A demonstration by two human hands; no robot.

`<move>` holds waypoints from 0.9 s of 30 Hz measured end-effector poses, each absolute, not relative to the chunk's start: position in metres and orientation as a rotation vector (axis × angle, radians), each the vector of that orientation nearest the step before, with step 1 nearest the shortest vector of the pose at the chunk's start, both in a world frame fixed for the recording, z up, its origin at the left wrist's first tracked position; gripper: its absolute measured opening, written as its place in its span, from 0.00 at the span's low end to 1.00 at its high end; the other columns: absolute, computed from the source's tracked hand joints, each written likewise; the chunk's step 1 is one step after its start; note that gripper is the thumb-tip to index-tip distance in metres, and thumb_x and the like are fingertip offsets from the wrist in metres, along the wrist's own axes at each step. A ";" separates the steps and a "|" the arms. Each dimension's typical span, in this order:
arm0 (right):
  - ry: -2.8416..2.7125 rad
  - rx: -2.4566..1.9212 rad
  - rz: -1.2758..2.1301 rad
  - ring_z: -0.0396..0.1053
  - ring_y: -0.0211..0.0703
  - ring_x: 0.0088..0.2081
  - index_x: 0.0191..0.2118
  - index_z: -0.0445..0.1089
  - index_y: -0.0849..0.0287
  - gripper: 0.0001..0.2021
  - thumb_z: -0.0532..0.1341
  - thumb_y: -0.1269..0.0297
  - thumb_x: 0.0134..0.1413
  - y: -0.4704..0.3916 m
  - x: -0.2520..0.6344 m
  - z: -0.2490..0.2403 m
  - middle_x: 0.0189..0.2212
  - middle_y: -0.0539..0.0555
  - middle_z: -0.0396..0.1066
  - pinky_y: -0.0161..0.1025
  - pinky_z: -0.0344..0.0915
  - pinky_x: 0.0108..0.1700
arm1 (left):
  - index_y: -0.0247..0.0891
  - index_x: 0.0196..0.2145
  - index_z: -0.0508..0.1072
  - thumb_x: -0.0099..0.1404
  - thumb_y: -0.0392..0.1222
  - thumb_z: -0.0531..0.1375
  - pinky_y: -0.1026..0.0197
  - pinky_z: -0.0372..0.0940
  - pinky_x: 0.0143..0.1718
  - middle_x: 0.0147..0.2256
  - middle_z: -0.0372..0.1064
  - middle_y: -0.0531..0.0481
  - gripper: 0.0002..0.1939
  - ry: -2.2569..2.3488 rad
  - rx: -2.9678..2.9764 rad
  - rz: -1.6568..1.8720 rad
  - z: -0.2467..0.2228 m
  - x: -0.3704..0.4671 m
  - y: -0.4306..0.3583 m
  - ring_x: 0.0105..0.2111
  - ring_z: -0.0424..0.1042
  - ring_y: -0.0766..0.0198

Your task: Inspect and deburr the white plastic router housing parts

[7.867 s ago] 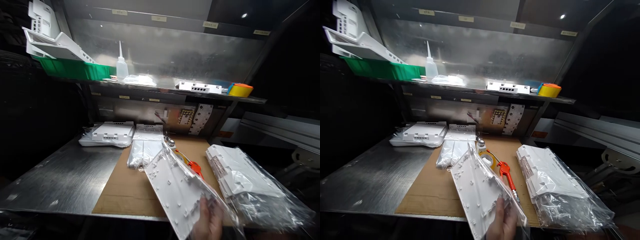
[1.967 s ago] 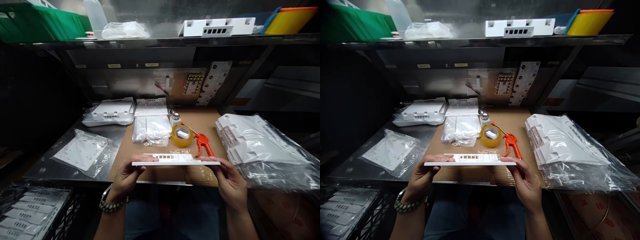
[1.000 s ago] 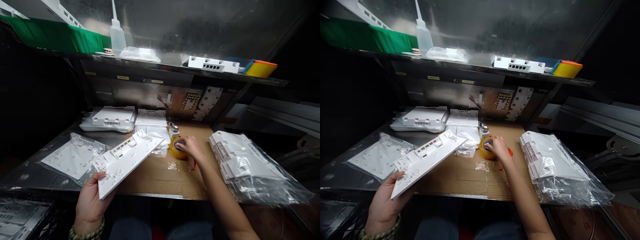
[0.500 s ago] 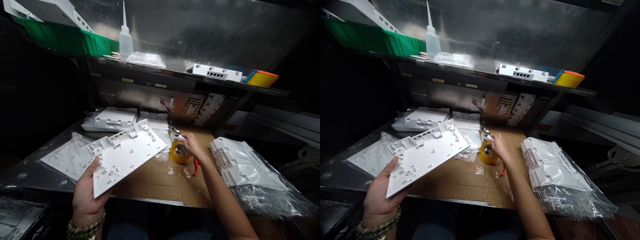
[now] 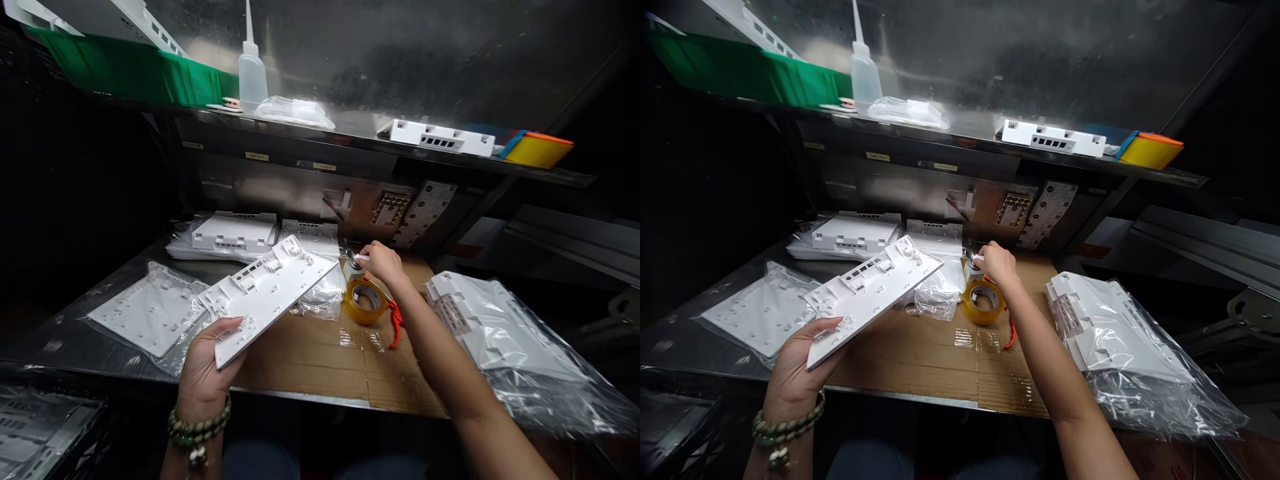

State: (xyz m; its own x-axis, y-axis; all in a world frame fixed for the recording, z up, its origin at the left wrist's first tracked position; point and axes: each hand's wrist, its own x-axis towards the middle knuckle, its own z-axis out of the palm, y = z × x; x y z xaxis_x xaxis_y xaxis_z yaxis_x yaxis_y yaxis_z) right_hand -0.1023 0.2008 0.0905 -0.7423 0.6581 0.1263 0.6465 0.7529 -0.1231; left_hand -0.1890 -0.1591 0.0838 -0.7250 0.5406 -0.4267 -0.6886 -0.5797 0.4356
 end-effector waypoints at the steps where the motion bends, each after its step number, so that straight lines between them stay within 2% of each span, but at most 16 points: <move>1: -2.795 -1.053 0.109 0.75 0.51 0.47 0.46 0.80 0.55 0.11 0.64 0.59 0.62 0.201 -0.103 0.091 0.50 0.58 0.75 0.39 0.64 0.44 | 0.32 0.72 0.53 0.64 0.18 0.48 0.46 0.77 0.50 0.47 0.81 0.34 0.40 0.745 -0.340 2.282 0.085 -0.190 -0.157 0.44 0.82 0.47; 4: -2.807 -1.061 0.136 0.74 0.50 0.48 0.43 0.81 0.55 0.09 0.65 0.62 0.61 0.200 -0.104 0.092 0.48 0.57 0.76 0.39 0.64 0.43 | 0.34 0.73 0.51 0.65 0.20 0.47 0.47 0.76 0.51 0.51 0.79 0.33 0.40 0.683 -0.453 2.261 0.087 -0.190 -0.151 0.47 0.81 0.46; 8: -2.759 -1.056 0.206 0.74 0.50 0.48 0.43 0.81 0.54 0.09 0.64 0.63 0.62 0.197 -0.105 0.090 0.49 0.57 0.76 0.39 0.64 0.44 | 0.36 0.75 0.44 0.65 0.22 0.47 0.47 0.76 0.52 0.54 0.77 0.32 0.42 0.533 -0.506 2.218 0.086 -0.186 -0.146 0.49 0.80 0.46; 12: -2.625 -1.030 0.324 0.75 0.53 0.46 0.42 0.81 0.58 0.08 0.64 0.63 0.61 0.192 -0.093 0.090 0.47 0.60 0.76 0.42 0.66 0.45 | 0.35 0.75 0.41 0.64 0.24 0.47 0.47 0.76 0.52 0.54 0.76 0.32 0.43 0.503 -0.419 2.167 0.070 -0.188 -0.147 0.51 0.79 0.46; 15: -2.457 -0.955 0.405 0.74 0.51 0.48 0.47 0.77 0.60 0.13 0.60 0.59 0.68 0.164 -0.069 0.093 0.48 0.61 0.75 0.42 0.68 0.48 | 0.35 0.75 0.43 0.63 0.23 0.48 0.45 0.73 0.56 0.55 0.76 0.33 0.44 0.477 -0.246 2.118 0.055 -0.192 -0.149 0.53 0.77 0.46; 18: -2.287 -0.742 0.527 0.74 0.44 0.47 0.51 0.73 0.57 0.15 0.55 0.54 0.72 0.105 -0.041 0.087 0.48 0.57 0.75 0.38 0.71 0.48 | 0.36 0.75 0.45 0.63 0.23 0.48 0.44 0.70 0.58 0.55 0.76 0.35 0.43 0.466 -0.150 2.055 0.047 -0.191 -0.148 0.55 0.76 0.46; 20: -2.064 -0.349 0.706 0.74 0.45 0.44 0.48 0.73 0.55 0.09 0.62 0.59 0.68 0.059 -0.030 0.077 0.43 0.56 0.75 0.41 0.73 0.46 | 0.35 0.74 0.46 0.63 0.23 0.48 0.43 0.70 0.59 0.54 0.77 0.35 0.43 0.496 -0.154 2.030 0.047 -0.186 -0.143 0.55 0.76 0.47; 21: -2.005 -0.245 0.711 0.74 0.46 0.44 0.50 0.73 0.54 0.09 0.64 0.62 0.67 0.038 -0.027 0.072 0.43 0.55 0.75 0.42 0.73 0.47 | 0.35 0.74 0.46 0.63 0.23 0.48 0.42 0.69 0.59 0.54 0.77 0.35 0.43 0.516 -0.156 2.020 0.048 -0.183 -0.141 0.56 0.75 0.47; 24: -1.846 -0.216 0.700 0.74 0.46 0.44 0.54 0.73 0.52 0.15 0.65 0.72 0.63 -0.007 -0.027 0.059 0.43 0.55 0.73 0.44 0.74 0.46 | 0.35 0.74 0.49 0.62 0.22 0.48 0.40 0.68 0.60 0.55 0.76 0.36 0.43 0.568 -0.115 1.993 0.054 -0.172 -0.132 0.57 0.75 0.46; 27: -1.810 -0.226 0.711 0.74 0.44 0.41 0.53 0.74 0.51 0.17 0.66 0.75 0.61 -0.026 -0.028 0.054 0.41 0.55 0.74 0.43 0.75 0.43 | 0.36 0.73 0.51 0.60 0.21 0.49 0.42 0.69 0.60 0.55 0.76 0.37 0.44 0.593 -0.087 1.964 0.058 -0.164 -0.126 0.56 0.76 0.46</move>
